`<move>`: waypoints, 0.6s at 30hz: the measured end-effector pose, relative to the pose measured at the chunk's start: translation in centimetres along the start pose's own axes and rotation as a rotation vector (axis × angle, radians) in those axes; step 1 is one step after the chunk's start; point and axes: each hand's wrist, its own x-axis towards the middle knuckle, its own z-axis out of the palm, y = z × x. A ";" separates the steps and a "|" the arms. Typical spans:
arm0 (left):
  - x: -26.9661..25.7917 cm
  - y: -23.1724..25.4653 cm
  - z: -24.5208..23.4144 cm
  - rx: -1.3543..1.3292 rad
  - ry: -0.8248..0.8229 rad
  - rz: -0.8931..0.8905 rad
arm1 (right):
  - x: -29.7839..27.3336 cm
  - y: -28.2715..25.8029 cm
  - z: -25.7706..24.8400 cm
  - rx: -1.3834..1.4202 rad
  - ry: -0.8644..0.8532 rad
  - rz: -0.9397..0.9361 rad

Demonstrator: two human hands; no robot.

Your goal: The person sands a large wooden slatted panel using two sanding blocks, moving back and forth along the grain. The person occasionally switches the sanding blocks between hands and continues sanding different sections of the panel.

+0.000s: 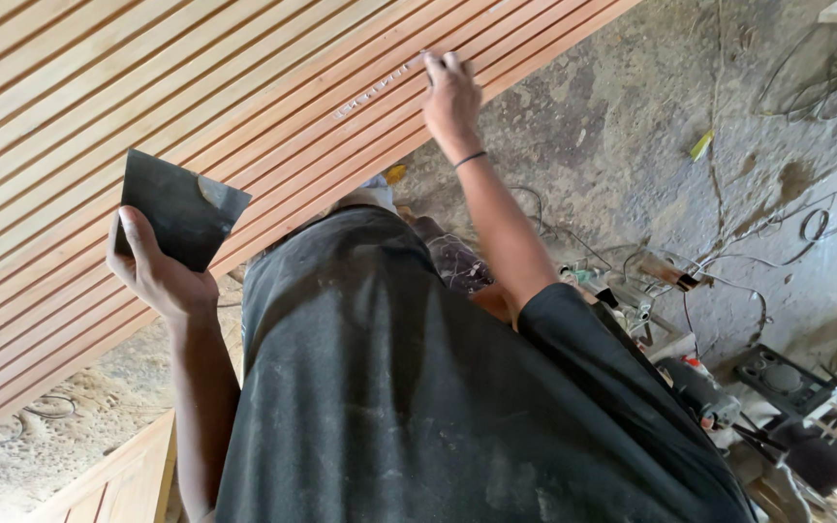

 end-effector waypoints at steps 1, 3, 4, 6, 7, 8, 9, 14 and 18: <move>0.0 0.0 -0.3 0.003 -0.003 -0.008 | -0.6 -1.4 0.7 0.024 -0.045 0.061; 0.2 0.3 -0.9 0.013 0.001 -0.024 | -2.0 -4.6 1.7 -0.010 -0.052 0.066; 0.3 0.5 -1.2 0.019 0.008 -0.031 | -2.9 -6.1 1.8 -0.027 -0.055 0.069; 0.8 0.8 -1.4 0.019 0.002 -0.027 | -4.3 -8.5 1.6 -0.055 -0.072 0.068; 1.0 0.9 -1.5 0.016 -0.011 -0.021 | -4.9 -9.6 1.4 -0.068 -0.081 0.066; 1.1 1.1 -1.6 0.014 -0.024 -0.016 | -5.3 -10.5 1.2 -0.076 -0.082 0.054; 1.2 1.2 -1.8 0.012 -0.018 -0.026 | -5.8 -11.2 1.0 -0.086 -0.087 0.044; 1.8 1.9 -2.2 0.028 -0.067 -0.049 | -7.0 -14.2 1.2 -0.060 -0.134 0.014; 2.3 1.8 -2.4 -0.013 -0.113 -0.046 | -8.7 -16.2 2.1 -0.020 -0.110 -0.048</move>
